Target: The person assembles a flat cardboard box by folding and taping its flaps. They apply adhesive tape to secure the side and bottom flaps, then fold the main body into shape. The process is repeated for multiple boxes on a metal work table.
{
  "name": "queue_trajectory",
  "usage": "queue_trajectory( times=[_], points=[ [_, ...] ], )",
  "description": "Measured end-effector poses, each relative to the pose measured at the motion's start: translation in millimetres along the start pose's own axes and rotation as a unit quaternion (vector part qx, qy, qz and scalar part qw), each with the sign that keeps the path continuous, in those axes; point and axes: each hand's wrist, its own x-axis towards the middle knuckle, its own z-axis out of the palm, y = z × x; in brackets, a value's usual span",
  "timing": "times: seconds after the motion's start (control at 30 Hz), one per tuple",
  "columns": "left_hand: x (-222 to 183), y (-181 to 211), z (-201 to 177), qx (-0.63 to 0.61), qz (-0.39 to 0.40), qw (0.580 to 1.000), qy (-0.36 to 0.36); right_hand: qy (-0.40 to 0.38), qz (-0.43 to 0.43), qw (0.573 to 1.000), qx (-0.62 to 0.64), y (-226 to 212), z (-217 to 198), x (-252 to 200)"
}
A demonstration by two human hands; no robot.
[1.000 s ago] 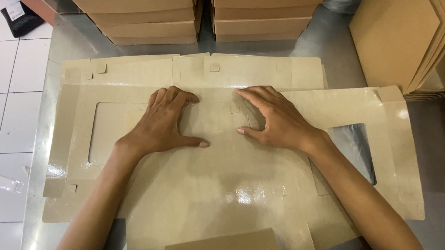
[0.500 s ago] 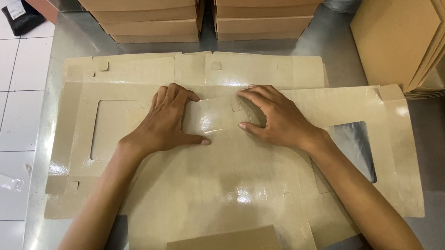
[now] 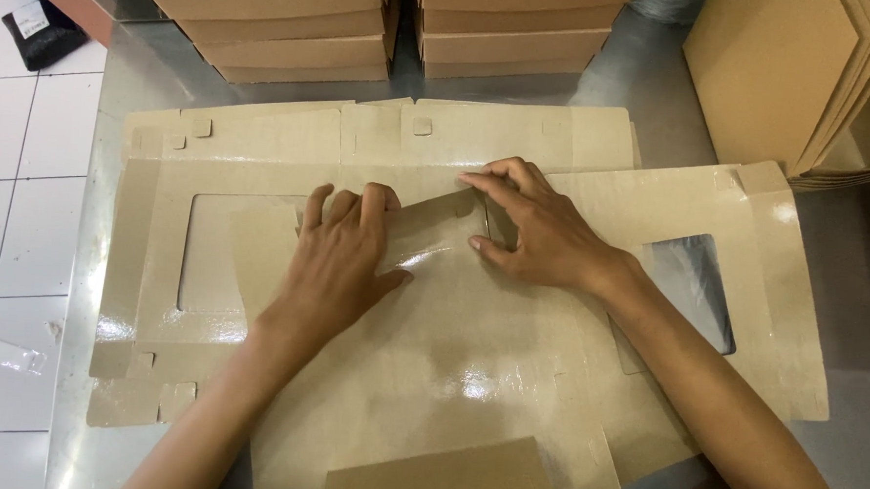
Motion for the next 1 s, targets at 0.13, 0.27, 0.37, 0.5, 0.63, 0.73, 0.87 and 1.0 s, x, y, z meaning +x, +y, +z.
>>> queue_trajectory(
  times=[0.13,0.27,0.37,0.5,0.63,0.73,0.87,1.0],
  points=[
    [-2.3,7.9,5.7,0.017,-0.011,1.000,0.016,-0.003,-0.006,1.000,0.006,-0.7,-10.2,-0.3],
    [-4.9,12.9,2.1,0.044,-0.013,0.999,0.024,0.000,-0.001,1.000,0.009,2.4,-12.6,-0.1],
    [-5.8,15.6,2.9,0.060,-0.007,0.998,0.031,0.005,0.003,1.000,0.000,4.4,-11.0,0.9],
    [-8.4,21.7,7.4,0.072,0.002,0.994,0.088,0.033,-0.006,0.999,-0.009,8.5,-5.3,1.9],
    [-11.9,22.7,22.3,0.103,0.003,0.986,0.130,0.078,-0.016,0.997,-0.002,31.9,9.5,4.2],
    [-14.8,27.7,25.2,0.111,0.005,0.982,0.150,0.169,-0.015,0.985,0.041,45.1,18.9,6.1],
    [-19.4,36.9,17.3,0.126,0.011,0.977,0.171,0.176,-0.058,0.979,0.081,48.1,11.0,5.4],
    [-25.1,43.2,10.7,0.124,0.046,0.970,0.206,0.148,-0.132,0.974,0.112,37.8,-2.3,4.9]
  ],
)
